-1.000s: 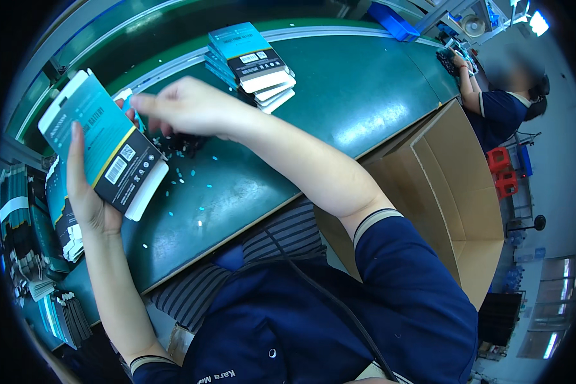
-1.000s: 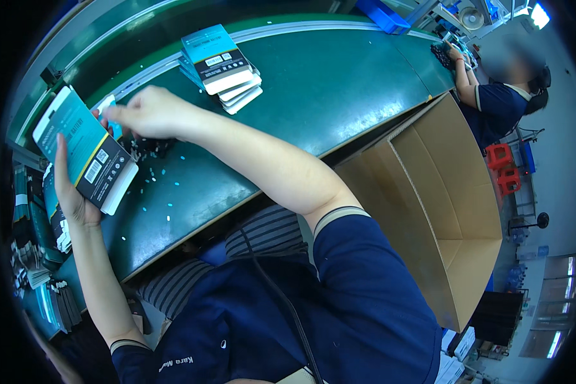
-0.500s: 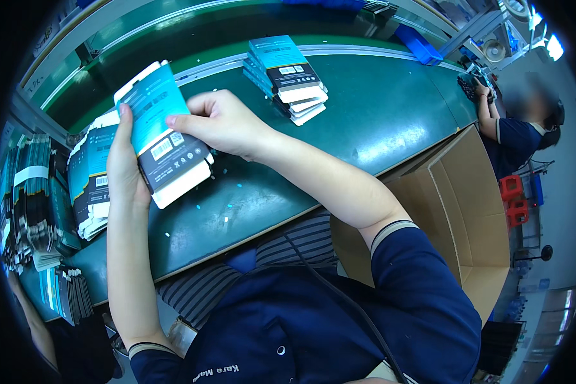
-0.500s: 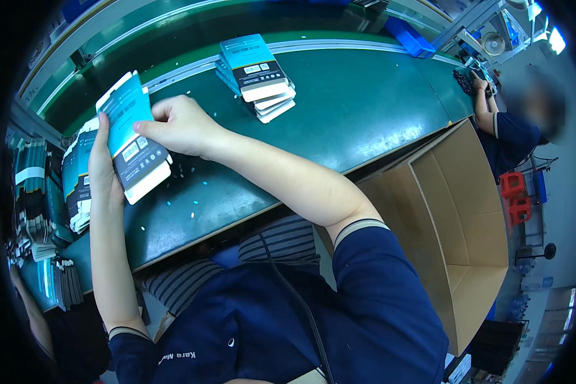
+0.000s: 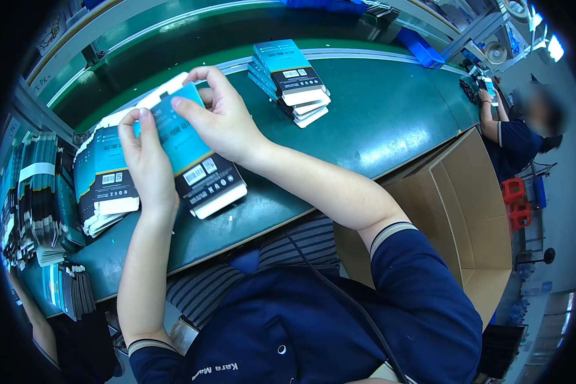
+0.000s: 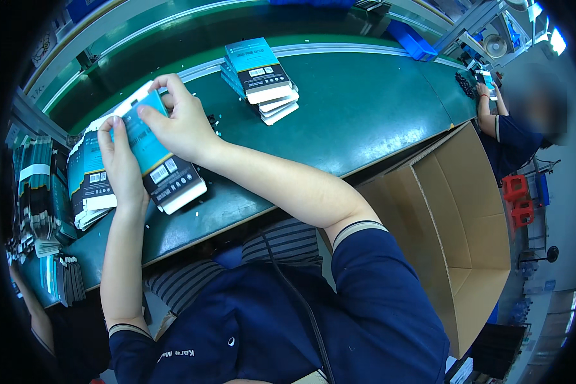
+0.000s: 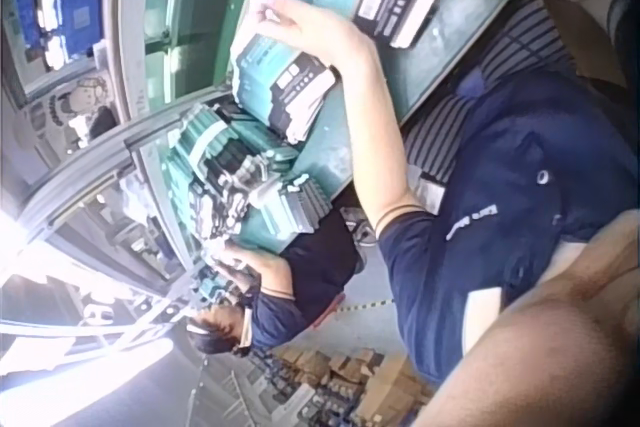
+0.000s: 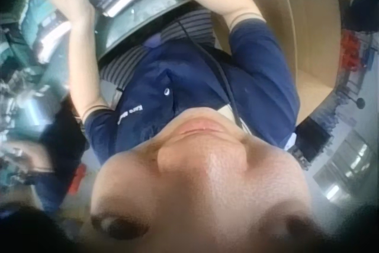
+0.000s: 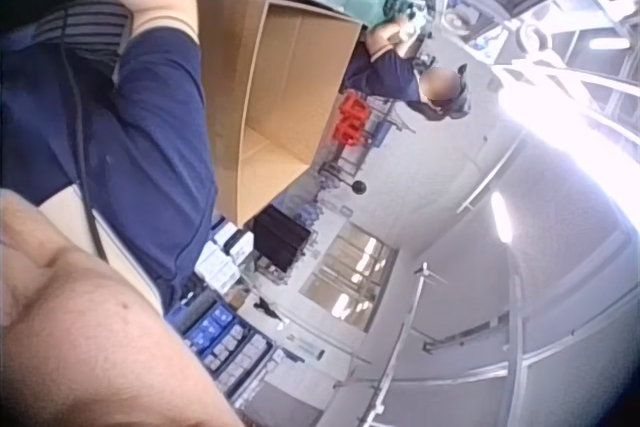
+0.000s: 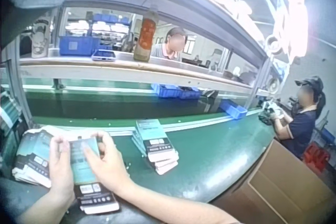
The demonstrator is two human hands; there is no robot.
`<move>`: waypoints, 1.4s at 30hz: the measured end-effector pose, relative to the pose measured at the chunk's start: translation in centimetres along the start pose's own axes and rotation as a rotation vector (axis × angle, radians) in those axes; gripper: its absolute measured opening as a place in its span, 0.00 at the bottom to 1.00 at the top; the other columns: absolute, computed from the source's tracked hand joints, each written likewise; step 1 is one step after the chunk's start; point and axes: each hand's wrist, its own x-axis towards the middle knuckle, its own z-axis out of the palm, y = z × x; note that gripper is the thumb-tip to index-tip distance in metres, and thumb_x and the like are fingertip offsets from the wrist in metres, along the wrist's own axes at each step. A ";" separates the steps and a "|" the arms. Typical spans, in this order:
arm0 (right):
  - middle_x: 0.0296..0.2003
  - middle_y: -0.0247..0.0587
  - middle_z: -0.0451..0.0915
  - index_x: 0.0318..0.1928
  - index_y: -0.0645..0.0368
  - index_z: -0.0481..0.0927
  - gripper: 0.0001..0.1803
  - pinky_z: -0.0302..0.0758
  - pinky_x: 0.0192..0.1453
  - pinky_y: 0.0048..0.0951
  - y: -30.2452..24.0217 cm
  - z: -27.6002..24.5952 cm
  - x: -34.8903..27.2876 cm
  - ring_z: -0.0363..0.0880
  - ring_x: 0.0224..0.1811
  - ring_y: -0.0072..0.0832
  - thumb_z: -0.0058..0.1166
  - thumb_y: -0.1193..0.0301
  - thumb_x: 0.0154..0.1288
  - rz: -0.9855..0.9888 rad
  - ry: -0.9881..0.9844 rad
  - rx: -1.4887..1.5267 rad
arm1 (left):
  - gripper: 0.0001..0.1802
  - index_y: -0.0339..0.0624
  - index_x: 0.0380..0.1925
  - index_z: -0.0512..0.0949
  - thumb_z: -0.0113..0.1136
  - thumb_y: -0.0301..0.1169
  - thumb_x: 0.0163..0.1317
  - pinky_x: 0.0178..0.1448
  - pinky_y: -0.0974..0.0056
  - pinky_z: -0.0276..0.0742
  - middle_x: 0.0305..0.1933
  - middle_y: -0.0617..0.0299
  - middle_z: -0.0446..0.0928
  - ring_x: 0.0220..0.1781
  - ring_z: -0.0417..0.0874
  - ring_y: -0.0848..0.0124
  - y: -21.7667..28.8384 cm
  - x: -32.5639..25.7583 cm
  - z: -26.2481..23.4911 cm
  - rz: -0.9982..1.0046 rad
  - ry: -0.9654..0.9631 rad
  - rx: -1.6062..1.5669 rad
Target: Assembling cardboard packaging boxes for mobile phone batteries on a factory assembly line.
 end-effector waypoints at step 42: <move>0.43 0.41 0.81 0.57 0.64 0.70 0.20 0.77 0.47 0.27 -3.5 -4.4 2.6 0.80 0.41 0.25 0.52 0.76 0.65 -0.109 -0.214 -0.081 | 0.11 0.41 0.26 0.73 0.61 0.33 0.64 0.34 0.73 0.66 0.24 0.69 0.72 0.28 0.72 0.81 0.4 6.4 -4.9 0.227 -0.239 -0.400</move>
